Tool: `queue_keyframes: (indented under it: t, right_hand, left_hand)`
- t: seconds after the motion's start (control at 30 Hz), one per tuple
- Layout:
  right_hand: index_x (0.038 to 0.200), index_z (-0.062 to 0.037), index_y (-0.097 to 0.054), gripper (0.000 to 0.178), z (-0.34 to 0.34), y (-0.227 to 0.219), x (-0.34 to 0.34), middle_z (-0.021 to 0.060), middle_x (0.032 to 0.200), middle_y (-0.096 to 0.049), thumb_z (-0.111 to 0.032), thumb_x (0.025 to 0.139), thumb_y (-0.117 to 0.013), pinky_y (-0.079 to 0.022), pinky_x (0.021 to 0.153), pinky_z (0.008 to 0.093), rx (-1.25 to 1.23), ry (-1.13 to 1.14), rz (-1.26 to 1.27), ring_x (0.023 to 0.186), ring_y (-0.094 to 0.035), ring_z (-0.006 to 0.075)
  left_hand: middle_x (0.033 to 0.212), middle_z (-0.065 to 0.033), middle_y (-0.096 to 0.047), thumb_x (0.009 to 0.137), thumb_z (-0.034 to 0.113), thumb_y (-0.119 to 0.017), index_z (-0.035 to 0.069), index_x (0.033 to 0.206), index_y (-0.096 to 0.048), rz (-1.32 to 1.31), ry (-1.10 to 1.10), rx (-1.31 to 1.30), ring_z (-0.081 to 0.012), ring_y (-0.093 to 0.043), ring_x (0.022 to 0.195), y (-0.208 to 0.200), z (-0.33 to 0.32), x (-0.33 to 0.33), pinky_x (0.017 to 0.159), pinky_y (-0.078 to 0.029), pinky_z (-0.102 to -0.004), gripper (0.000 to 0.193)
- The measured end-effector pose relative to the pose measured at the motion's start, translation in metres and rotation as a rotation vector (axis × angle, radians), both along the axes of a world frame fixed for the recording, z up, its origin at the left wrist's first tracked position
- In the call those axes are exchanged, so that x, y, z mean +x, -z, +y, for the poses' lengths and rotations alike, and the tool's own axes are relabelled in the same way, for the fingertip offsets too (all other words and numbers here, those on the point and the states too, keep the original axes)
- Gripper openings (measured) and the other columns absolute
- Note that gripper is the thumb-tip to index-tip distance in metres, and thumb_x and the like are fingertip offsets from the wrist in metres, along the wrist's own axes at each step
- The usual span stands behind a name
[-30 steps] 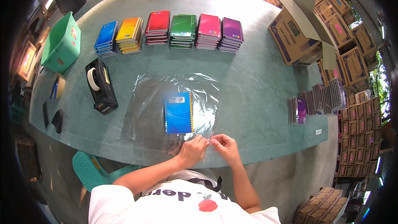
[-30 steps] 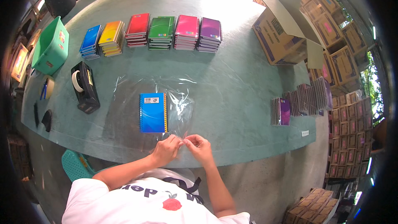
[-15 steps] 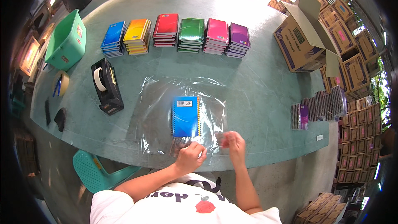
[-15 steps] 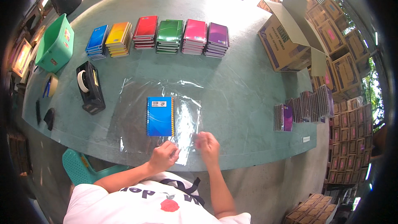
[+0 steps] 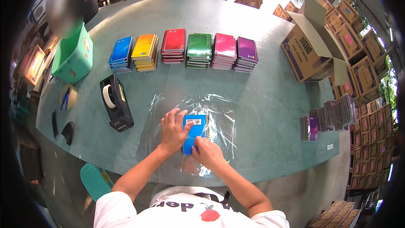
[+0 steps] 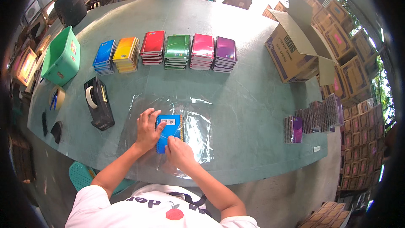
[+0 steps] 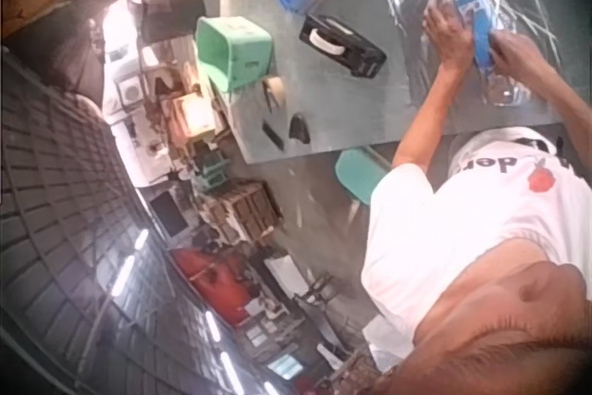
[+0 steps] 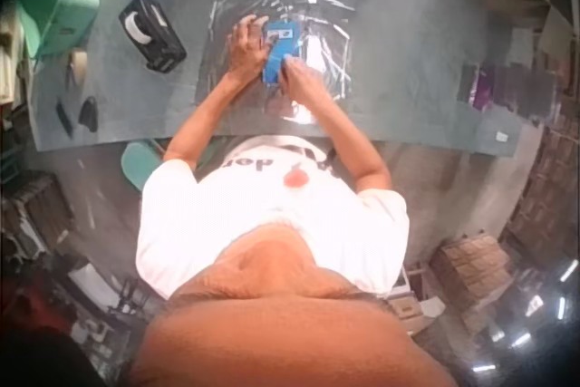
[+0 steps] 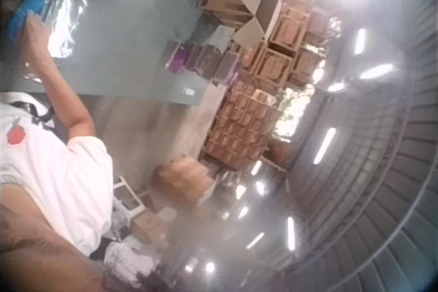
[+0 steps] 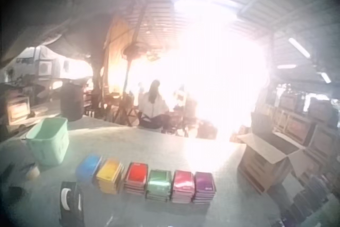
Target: The person gathers small colorful notebooks from various stacks, aligns them into a single pile, places the pile onto a plastic sheet, and wraps the notebooks by folding and taping the plastic sheet around them.
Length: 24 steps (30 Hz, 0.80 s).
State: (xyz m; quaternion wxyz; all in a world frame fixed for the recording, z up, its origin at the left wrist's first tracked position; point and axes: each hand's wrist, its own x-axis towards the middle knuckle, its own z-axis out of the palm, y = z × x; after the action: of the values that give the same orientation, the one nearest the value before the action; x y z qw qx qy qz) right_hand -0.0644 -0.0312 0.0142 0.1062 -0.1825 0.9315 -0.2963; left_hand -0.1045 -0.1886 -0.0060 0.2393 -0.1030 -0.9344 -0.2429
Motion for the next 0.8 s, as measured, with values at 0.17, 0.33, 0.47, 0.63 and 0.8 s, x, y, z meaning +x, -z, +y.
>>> queue_keyframes:
  t: [0.17, 0.33, 0.47, 0.63, 0.8]
  right_hand:
    - [0.097, -0.0035, -0.052, 0.021, -0.007, 0.003, 0.009, 0.0145, 0.084, -0.059, -0.018, 0.083, -0.058, -0.049, 0.064, 0.0419, 0.024, 0.067, 0.001, 0.073, -0.060, 0.0325]
    - [0.094, -0.0041, -0.057, 0.018, 0.003, -0.003, 0.014, 0.0131, 0.084, -0.057, -0.011, 0.078, -0.061, -0.049, 0.064, 0.0388, -0.030, -0.038, 0.013, 0.076, -0.059, 0.0303]
    - [0.099, -0.0100, -0.062, 0.027, 0.017, -0.019, -0.016, 0.0077, 0.100, -0.055, -0.010, 0.073, -0.065, -0.042, 0.088, 0.0425, 0.044, -0.178, 0.148, 0.107, -0.051, 0.0254]
    - [0.116, -0.0100, -0.055, 0.045, 0.017, -0.012, -0.027, 0.0064, 0.132, -0.045, -0.014, 0.073, -0.069, -0.031, 0.102, 0.0431, 0.090, -0.229, 0.083, 0.129, -0.035, 0.0253]
    - [0.126, -0.0079, -0.049, 0.057, 0.022, -0.011, -0.033, 0.0062, 0.136, -0.042, -0.019, 0.074, -0.069, -0.030, 0.103, 0.0444, 0.066, -0.271, 0.080, 0.131, -0.033, 0.0245]
  left_hand:
    - [0.101, -0.0144, -0.058, 0.086, 0.027, -0.058, 0.007, 0.112, -0.055, -0.272, 0.274, 0.126, -0.0310, -0.057, 0.094, -0.029, 0.048, -0.039, 0.078, -0.045, -0.0423, 0.034]
    - [0.100, -0.0141, -0.059, 0.076, 0.011, -0.061, 0.010, 0.108, -0.059, -0.738, 0.127, 0.488, -0.0318, -0.057, 0.097, -0.003, 0.020, -0.131, 0.086, -0.046, -0.0426, 0.033]
    - [0.099, -0.0102, -0.058, 0.069, 0.004, -0.065, 0.010, 0.093, -0.063, -0.254, 0.639, -0.159, -0.0288, -0.052, 0.104, 0.017, 0.016, -0.135, 0.084, -0.046, -0.0396, 0.025]
    - [0.082, -0.0130, -0.061, 0.070, 0.005, -0.060, 0.004, 0.090, -0.059, -0.820, 0.897, 0.111, -0.0281, -0.061, 0.077, 0.031, 0.022, -0.153, 0.068, -0.048, -0.0357, 0.021]
    - [0.086, -0.0129, -0.063, 0.068, 0.012, -0.060, 0.005, 0.094, -0.059, -0.939, 0.822, -0.138, -0.0292, -0.060, 0.081, 0.010, -0.028, -0.141, 0.071, -0.048, -0.0378, 0.027]
